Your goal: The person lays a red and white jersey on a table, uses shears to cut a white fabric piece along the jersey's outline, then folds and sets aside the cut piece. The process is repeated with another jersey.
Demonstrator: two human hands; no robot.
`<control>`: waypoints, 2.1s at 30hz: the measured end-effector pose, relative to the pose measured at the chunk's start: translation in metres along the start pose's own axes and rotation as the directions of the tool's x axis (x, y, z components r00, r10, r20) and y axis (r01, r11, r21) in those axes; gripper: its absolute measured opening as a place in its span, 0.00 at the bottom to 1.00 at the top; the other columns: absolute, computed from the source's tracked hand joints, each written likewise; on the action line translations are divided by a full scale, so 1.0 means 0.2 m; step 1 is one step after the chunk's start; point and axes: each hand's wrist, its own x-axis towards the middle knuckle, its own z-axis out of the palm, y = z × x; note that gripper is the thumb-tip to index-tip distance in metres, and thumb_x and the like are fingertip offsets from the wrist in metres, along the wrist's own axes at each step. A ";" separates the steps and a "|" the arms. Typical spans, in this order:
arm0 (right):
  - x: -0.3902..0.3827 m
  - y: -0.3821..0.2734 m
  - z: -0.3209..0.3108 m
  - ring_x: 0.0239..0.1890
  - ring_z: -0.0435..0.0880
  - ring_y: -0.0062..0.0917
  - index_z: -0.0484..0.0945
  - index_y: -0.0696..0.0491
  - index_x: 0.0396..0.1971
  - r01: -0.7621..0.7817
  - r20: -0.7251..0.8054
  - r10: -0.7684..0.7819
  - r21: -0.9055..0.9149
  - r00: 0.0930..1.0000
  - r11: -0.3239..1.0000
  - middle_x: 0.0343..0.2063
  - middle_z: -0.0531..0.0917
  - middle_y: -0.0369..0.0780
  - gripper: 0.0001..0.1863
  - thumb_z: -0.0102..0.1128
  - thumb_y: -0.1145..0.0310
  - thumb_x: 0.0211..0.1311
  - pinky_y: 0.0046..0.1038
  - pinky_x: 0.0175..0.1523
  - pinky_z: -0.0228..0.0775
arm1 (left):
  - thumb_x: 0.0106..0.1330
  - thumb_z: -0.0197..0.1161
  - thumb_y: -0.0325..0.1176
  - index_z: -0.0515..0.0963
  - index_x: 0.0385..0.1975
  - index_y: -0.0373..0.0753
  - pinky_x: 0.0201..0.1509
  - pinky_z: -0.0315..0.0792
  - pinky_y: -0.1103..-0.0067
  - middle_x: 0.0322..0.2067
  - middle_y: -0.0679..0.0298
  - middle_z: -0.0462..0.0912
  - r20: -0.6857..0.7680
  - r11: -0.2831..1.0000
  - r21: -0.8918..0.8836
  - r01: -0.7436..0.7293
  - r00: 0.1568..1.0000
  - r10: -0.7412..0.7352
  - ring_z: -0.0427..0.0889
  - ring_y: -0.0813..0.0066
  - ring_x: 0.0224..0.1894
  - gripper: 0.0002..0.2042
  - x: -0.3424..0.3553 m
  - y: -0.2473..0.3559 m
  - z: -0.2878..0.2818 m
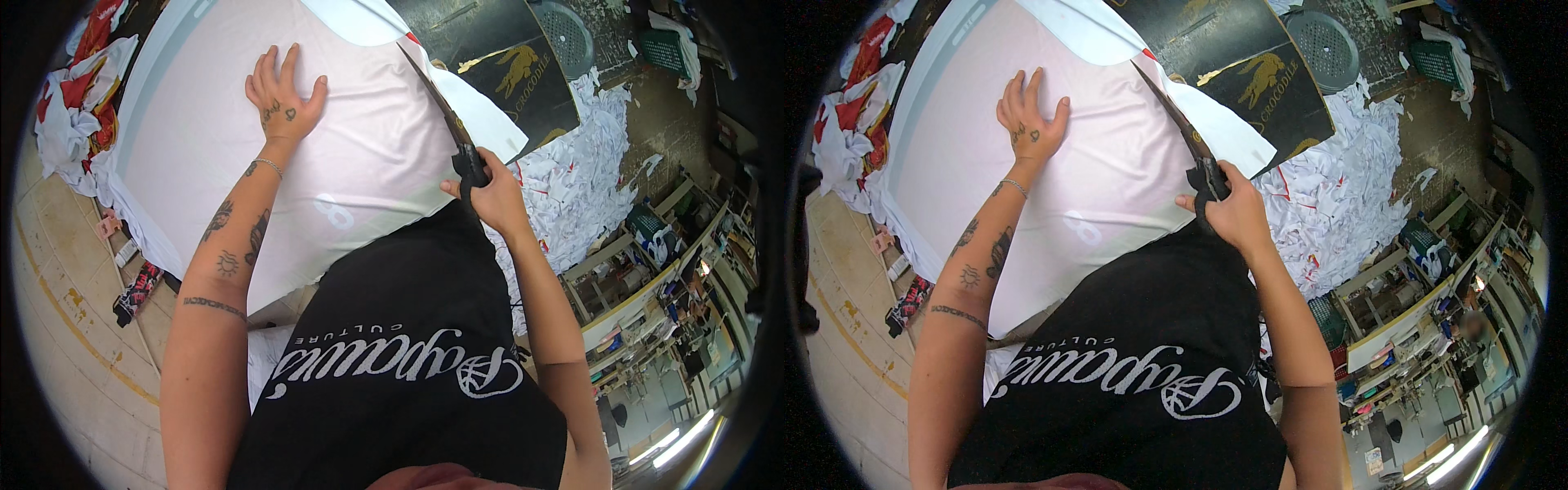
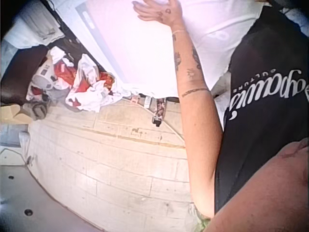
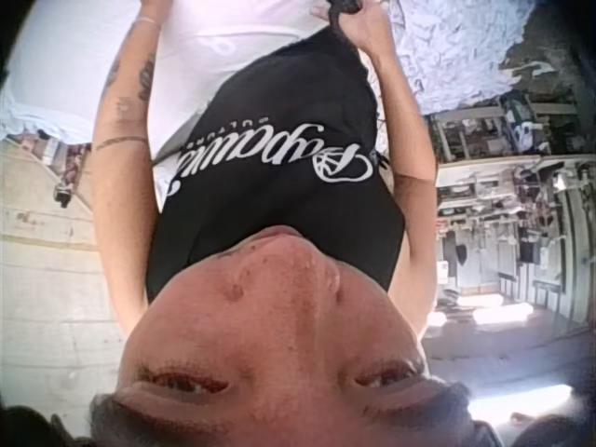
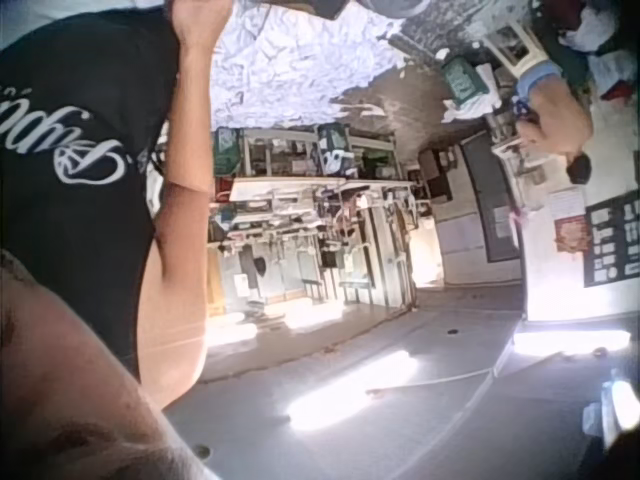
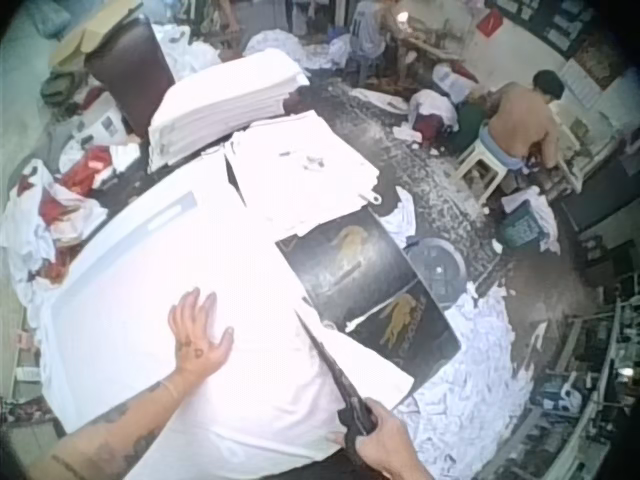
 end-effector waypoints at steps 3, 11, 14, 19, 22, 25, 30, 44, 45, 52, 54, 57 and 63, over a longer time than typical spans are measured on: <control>0.04 -0.03 -0.03 0.29 0.85 0.27 0.84 0.59 0.51 -0.104 0.026 0.106 -0.078 0.994 0.992 0.26 0.85 0.39 0.40 0.87 0.48 0.41 0.29 0.39 0.75 | 0.63 0.67 0.52 0.69 0.71 0.47 0.78 0.40 0.47 0.71 0.49 0.61 0.000 1.000 0.008 -0.004 1.000 0.004 0.53 0.50 0.76 0.35 0.00 0.00 0.00; 0.15 -0.03 0.00 0.27 0.82 0.22 0.85 0.59 0.51 -0.103 0.068 0.108 -0.067 0.992 0.992 0.23 0.83 0.37 0.41 0.87 0.45 0.41 0.27 0.36 0.73 | 0.63 0.67 0.53 0.69 0.71 0.47 0.78 0.39 0.44 0.71 0.50 0.62 0.014 1.000 0.025 0.013 1.000 -0.013 0.54 0.50 0.77 0.36 0.00 0.00 -0.01; 0.21 -0.07 -0.13 0.31 0.83 0.21 0.82 0.60 0.54 -0.038 0.117 0.052 -0.117 0.992 0.992 0.28 0.86 0.38 0.42 0.87 0.48 0.43 0.27 0.39 0.75 | 0.63 0.67 0.53 0.69 0.71 0.48 0.78 0.39 0.44 0.71 0.52 0.62 0.017 0.999 0.010 0.040 0.999 -0.040 0.54 0.52 0.77 0.35 0.01 0.00 -0.02; 0.35 -0.23 -0.68 0.40 0.85 0.22 0.76 0.63 0.61 0.122 0.405 0.001 -0.276 0.914 0.954 0.39 0.89 0.42 0.46 0.87 0.53 0.46 0.28 0.47 0.77 | 0.62 0.69 0.51 0.69 0.71 0.48 0.78 0.41 0.47 0.72 0.54 0.63 0.016 0.998 -0.014 0.062 0.998 -0.061 0.57 0.55 0.77 0.36 0.01 0.01 -0.04; 0.61 -0.31 -0.85 0.42 0.86 0.27 0.77 0.63 0.61 0.279 0.514 -0.042 -0.394 0.857 0.876 0.41 0.88 0.44 0.48 0.88 0.50 0.42 0.31 0.49 0.77 | 0.62 0.69 0.50 0.69 0.71 0.48 0.79 0.41 0.48 0.72 0.55 0.62 0.016 0.998 -0.005 0.059 0.998 -0.059 0.57 0.56 0.77 0.36 0.01 0.01 -0.05; 0.86 -0.38 -0.79 0.40 0.87 0.27 0.79 0.61 0.58 0.535 0.633 -0.246 -0.315 0.734 0.784 0.40 0.89 0.44 0.45 0.88 0.51 0.42 0.29 0.47 0.77 | 0.62 0.69 0.51 0.68 0.71 0.48 0.79 0.41 0.48 0.72 0.55 0.62 0.026 0.998 -0.005 0.064 0.998 -0.064 0.57 0.56 0.77 0.37 0.02 0.01 -0.05; 0.90 -0.48 -0.67 0.38 0.89 0.28 0.81 0.60 0.57 0.408 0.567 -0.083 -0.476 0.819 0.779 0.34 0.90 0.46 0.46 0.89 0.50 0.39 0.28 0.46 0.78 | 0.61 0.70 0.52 0.67 0.72 0.47 0.79 0.41 0.49 0.72 0.55 0.62 0.026 0.995 -0.032 0.091 0.996 -0.090 0.56 0.56 0.77 0.39 0.02 0.00 -0.05; 0.52 -0.56 -0.03 0.28 0.82 0.22 0.83 0.62 0.51 0.190 0.380 -0.116 -0.163 0.918 0.968 0.26 0.84 0.37 0.43 0.85 0.42 0.44 0.24 0.38 0.74 | 0.55 0.74 0.56 0.70 0.69 0.47 0.79 0.44 0.47 0.70 0.52 0.64 0.023 0.988 -0.112 0.110 0.994 -0.108 0.59 0.52 0.76 0.40 0.02 -0.02 -0.05; 0.53 -0.57 0.01 0.27 0.81 0.20 0.84 0.62 0.47 0.116 0.367 -0.046 -0.170 0.929 0.979 0.24 0.83 0.36 0.41 0.86 0.42 0.43 0.24 0.35 0.73 | 0.55 0.74 0.56 0.70 0.68 0.47 0.79 0.44 0.47 0.70 0.52 0.64 0.022 0.986 -0.127 0.111 0.994 -0.109 0.58 0.52 0.76 0.40 0.02 -0.02 -0.06; 0.58 -0.72 0.21 0.24 0.80 0.19 0.85 0.62 0.43 0.142 0.335 -0.127 -0.022 0.934 0.990 0.22 0.82 0.35 0.39 0.85 0.41 0.44 0.24 0.31 0.71 | 0.53 0.75 0.56 0.75 0.64 0.46 0.78 0.44 0.45 0.70 0.51 0.64 0.040 0.976 -0.176 0.127 0.992 -0.122 0.59 0.51 0.76 0.38 0.03 -0.03 -0.09; 0.61 -0.78 0.24 0.26 0.80 0.19 0.83 0.63 0.47 0.081 0.347 -0.010 -0.192 0.938 0.978 0.24 0.82 0.35 0.41 0.83 0.41 0.48 0.24 0.34 0.72 | 0.52 0.75 0.55 0.75 0.63 0.47 0.77 0.45 0.44 0.70 0.51 0.65 0.028 0.973 -0.195 0.124 0.992 -0.121 0.59 0.51 0.75 0.38 0.04 -0.03 -0.09; 0.66 -0.86 0.30 0.27 0.79 0.18 0.81 0.64 0.49 -0.043 0.304 0.145 -0.319 0.941 0.947 0.25 0.83 0.36 0.42 0.82 0.40 0.49 0.22 0.34 0.71 | 0.52 0.75 0.55 0.76 0.63 0.47 0.76 0.46 0.43 0.70 0.52 0.65 0.039 0.968 -0.212 0.133 0.991 -0.128 0.59 0.52 0.75 0.37 0.04 -0.04 -0.09; 0.74 -0.99 0.39 0.25 0.77 0.16 0.82 0.64 0.45 0.005 0.351 0.032 -0.104 0.936 0.995 0.24 0.80 0.33 0.39 0.81 0.41 0.52 0.20 0.30 0.67 | 0.52 0.73 0.55 0.76 0.63 0.48 0.76 0.45 0.42 0.70 0.54 0.65 0.075 0.962 -0.229 0.151 0.988 -0.137 0.58 0.56 0.76 0.37 0.04 -0.05 -0.10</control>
